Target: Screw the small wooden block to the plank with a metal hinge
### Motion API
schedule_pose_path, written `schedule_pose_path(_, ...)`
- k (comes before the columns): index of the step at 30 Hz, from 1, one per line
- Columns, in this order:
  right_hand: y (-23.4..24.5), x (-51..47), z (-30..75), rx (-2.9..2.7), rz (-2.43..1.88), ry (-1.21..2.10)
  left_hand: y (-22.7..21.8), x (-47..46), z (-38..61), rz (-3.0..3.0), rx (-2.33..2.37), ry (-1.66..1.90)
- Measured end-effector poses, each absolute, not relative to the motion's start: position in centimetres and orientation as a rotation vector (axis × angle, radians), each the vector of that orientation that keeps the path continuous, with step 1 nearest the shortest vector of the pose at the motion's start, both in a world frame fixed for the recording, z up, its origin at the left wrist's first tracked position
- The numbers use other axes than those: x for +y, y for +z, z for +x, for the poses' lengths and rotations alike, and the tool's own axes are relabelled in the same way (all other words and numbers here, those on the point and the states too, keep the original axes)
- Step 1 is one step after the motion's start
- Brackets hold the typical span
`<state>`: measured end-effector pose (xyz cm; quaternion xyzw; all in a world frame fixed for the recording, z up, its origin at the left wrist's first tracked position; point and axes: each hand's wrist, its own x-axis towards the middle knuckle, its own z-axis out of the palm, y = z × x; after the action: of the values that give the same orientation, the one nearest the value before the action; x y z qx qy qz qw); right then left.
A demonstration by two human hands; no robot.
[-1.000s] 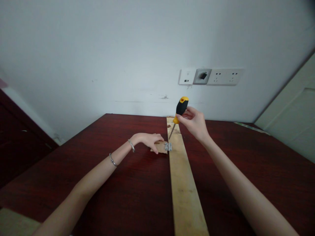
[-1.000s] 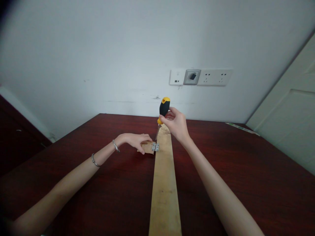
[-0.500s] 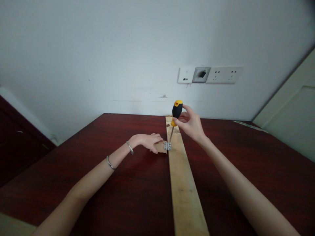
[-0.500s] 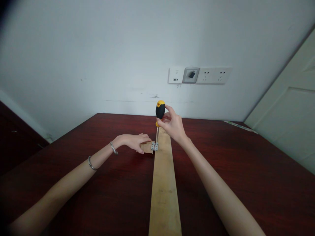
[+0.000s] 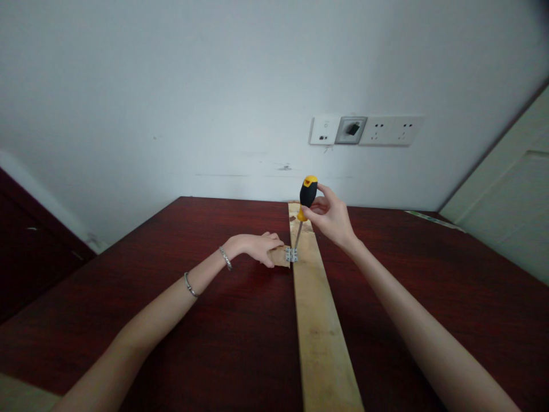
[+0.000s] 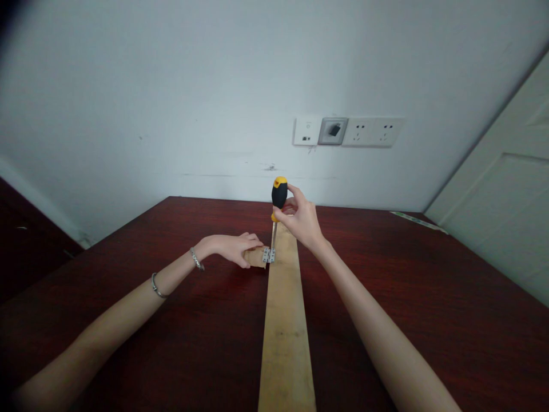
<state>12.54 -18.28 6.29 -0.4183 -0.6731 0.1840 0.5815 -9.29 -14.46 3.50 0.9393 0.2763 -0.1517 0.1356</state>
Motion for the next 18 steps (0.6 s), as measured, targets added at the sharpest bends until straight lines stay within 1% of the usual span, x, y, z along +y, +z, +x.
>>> schedule_pose_path(18, 5.87, -18.14, 12.55, -1.612, -0.985, 0.408, 3.27, -14.31, -9.53, 2.672, 0.884, -0.491)
